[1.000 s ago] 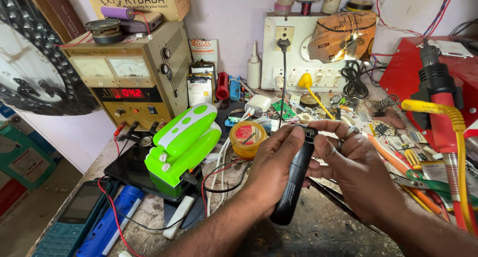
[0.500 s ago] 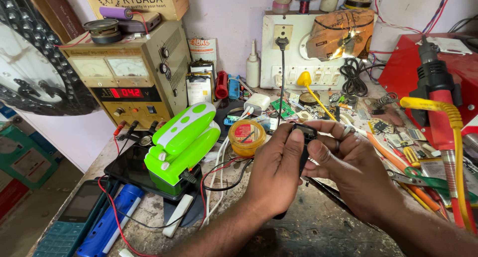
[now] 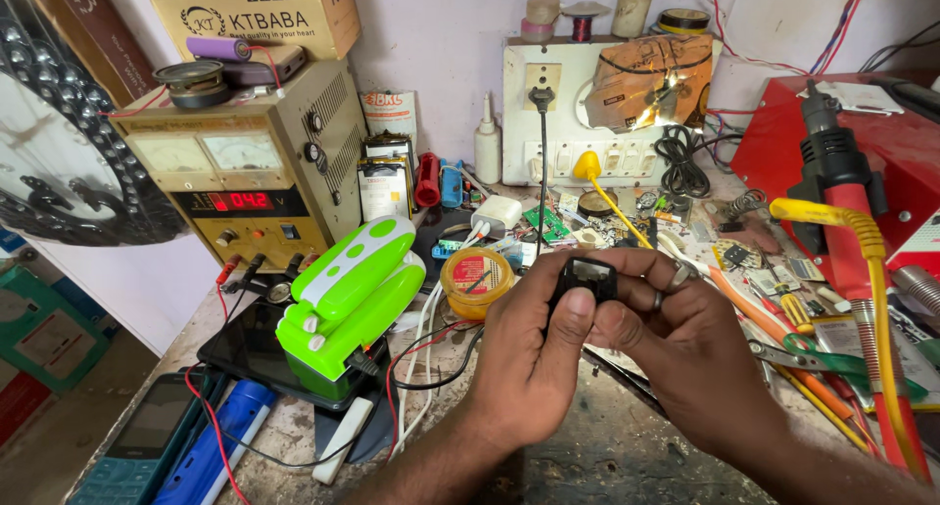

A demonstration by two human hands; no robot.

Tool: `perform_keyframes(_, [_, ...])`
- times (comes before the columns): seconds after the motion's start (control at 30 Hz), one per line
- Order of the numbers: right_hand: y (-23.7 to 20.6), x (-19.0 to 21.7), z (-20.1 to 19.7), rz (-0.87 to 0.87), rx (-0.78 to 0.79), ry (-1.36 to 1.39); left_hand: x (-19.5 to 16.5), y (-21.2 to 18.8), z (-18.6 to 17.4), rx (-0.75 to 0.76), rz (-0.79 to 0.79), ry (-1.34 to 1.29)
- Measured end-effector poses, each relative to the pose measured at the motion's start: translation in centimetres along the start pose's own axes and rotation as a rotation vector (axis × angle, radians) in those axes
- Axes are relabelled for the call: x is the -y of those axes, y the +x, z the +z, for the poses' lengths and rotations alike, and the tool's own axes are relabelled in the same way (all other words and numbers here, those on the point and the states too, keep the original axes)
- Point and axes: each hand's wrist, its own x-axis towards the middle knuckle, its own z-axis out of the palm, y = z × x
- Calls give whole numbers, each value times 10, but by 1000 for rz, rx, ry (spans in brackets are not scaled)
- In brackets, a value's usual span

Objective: The person repairs a black handheld electric trimmer at a cluttered workbench. They open the trimmer body, manipulate its internal components and wiring by hand, then use a screwdriver and tweezers to work on the device and reassemble it.

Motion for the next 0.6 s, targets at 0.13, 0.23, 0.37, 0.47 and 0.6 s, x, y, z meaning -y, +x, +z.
perform_keyframes(0.13, [0, 1, 0, -18, 24, 22, 4, -1, 1, 12, -22, -51])
perform_keyframes(0.23, [1, 2, -1, -26, 35, 25, 8, -1, 2, 11, -37, -97])
perform_keyframes(0.37, [2, 1, -2, 15, 4, -17, 13, 0, 6, 8, -118, -210])
perform_keyframes(0.47, [4, 1, -1, 61, -22, -23, 14, 2, 8, -13, -156, -259])
perform_keyframes(0.6, [12, 4, -4, 123, -17, 4, 14, 5, 7, 8, -391, -356])
